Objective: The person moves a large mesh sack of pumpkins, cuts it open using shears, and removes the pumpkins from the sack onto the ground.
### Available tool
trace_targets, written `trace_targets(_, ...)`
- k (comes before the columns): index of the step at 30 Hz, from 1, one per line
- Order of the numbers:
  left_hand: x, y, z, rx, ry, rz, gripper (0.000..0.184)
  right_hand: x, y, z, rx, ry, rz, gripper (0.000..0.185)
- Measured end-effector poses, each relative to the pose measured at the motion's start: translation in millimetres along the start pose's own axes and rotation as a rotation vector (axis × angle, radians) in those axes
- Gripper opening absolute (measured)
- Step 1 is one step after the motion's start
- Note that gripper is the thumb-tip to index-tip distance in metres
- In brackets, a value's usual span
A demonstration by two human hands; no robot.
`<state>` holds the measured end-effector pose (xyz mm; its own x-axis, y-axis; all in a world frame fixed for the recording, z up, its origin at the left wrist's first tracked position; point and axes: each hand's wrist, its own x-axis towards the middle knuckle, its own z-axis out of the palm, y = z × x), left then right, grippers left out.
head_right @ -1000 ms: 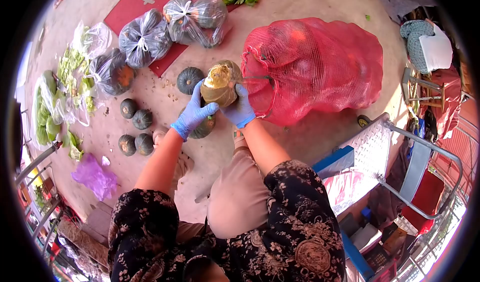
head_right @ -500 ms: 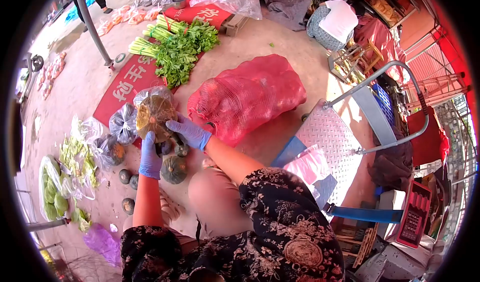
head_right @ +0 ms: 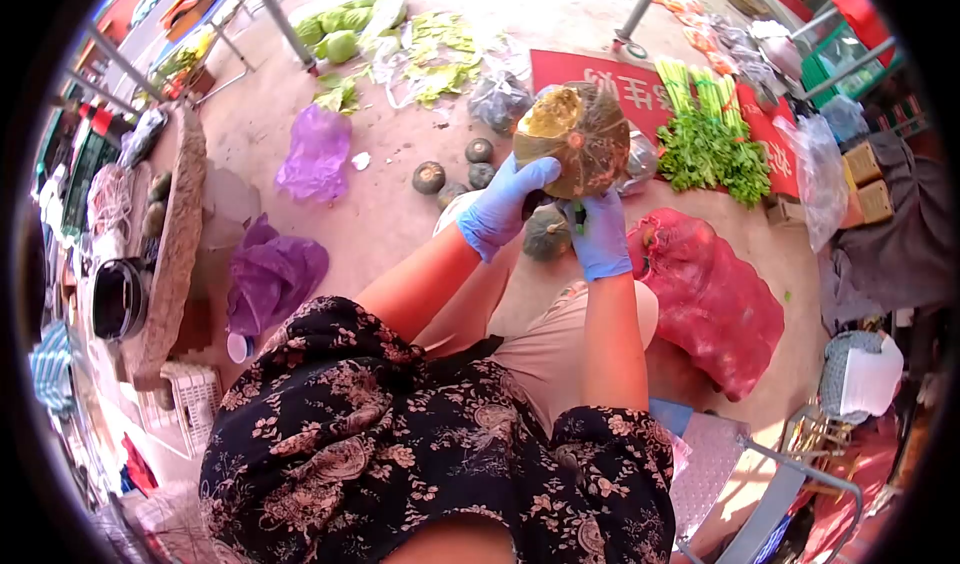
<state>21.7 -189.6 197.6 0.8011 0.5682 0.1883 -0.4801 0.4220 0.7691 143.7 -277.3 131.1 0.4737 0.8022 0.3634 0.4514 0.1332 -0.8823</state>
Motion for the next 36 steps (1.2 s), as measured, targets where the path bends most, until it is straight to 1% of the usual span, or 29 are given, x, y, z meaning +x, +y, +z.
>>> trace_targets(1,-12.3,18.6,-16.5,0.053,0.047,0.08,0.058,9.5,-26.2,27.1,0.328,-0.117,0.117,0.031)
trace_targets(2,-29.3,41.6,-35.7,0.087,0.091,0.055,0.059,19.2,-51.6,54.0,0.639,-0.196,0.271,0.031)
trace_targets(3,-47.4,61.2,-53.0,0.111,0.137,0.029,0.06,26.1,-63.5,82.8,1.018,-0.276,0.497,0.031)
trace_targets(4,-67.8,76.3,-72.3,0.071,0.217,0.034,0.061,29.9,-69.3,113.2,0.975,-0.377,0.51,0.03)
trace_targets(7,-128.8,107.4,-125.1,-0.043,0.373,0.231,0.063,33.3,-78.9,204.0,0.855,-0.601,0.528,0.027)
trace_targets(8,-151.9,111.5,-142.6,-0.112,0.429,0.259,0.062,27.4,-79.2,238.7,0.825,-0.637,0.56,0.025)
trace_targets(9,-173.3,119.3,-153.1,-0.115,0.57,0.328,0.061,19.7,-81.0,272.3,0.794,-0.667,0.588,0.023)
trace_targets(10,-195.5,120.7,-169.8,-0.134,0.667,0.356,0.061,9.5,-88.9,302.4,0.755,-0.668,0.611,0.018)
trace_targets(12,-238.1,123.2,-201.9,-0.168,0.83,0.41,0.063,-14.1,-84.3,359.6,0.699,-0.762,0.692,0.017)
trace_targets(14,-275.2,126.1,-214.6,-0.2,0.978,0.45,0.067,-44.0,-92.5,398.9,0.692,-0.828,0.77,0.018)
trace_targets(15,-290.9,123.4,-223.7,-0.168,1.047,0.488,0.067,-55.6,-95.7,413.8,0.713,-0.858,0.816,0.018)
trace_targets(16,-304.6,123.9,-227.2,-0.152,1.078,0.507,0.067,-65.0,-99.2,422.9,0.628,-0.926,0.798,0.021)
trace_targets(19,-332.6,125.6,-229.6,-0.14,1.179,0.551,0.064,-78.1,-120.0,429.5,0.747,-1.068,0.894,0.028)
trace_targets(20,-339.9,126.2,-232.4,-0.135,1.168,0.579,0.064,-77.9,-103.5,438.6,0.878,-1.24,0.954,0.041)
trace_targets(23,-353.0,133.5,-237.7,-0.072,1.152,0.629,0.064,-77.2,-142.7,437.6,0.842,-1.304,0.812,0.053)
trace_targets(24,-356.9,135.3,-237.7,-0.046,1.151,0.638,0.064,-79.0,-147.3,444.4,0.708,-1.327,0.728,0.065)
trace_targets(27,-373.9,145.4,-240.1,0.081,1.106,0.611,0.066,-81.4,-155.7,462.6,0.537,-1.373,0.656,0.069)
trace_targets(28,-381.0,144.9,-243.5,0.118,1.133,0.607,0.065,-83.4,-160.3,466.7,0.591,-1.356,0.671,0.067)
trace_targets(31,-394.5,153.3,-237.4,0.254,1.13,0.566,0.07,-80.1,-169.0,472.8,0.663,-1.476,0.641,0.061)
trace_targets(33,-398.1,156.2,-239.5,0.19,1.06,0.564,0.073,-81.4,-175.4,470.7,0.659,-1.398,0.558,0.056)
trace_targets(34,-393.4,165.3,-226.8,0.15,1.043,0.555,0.076,-81.1,-179.9,468.1,0.717,-1.372,0.532,0.057)
trace_targets(36,-384.5,167.1,-223.4,0.189,1.031,0.574,0.077,-79.0,-183.4,460.7,0.827,-1.308,0.517,0.056)
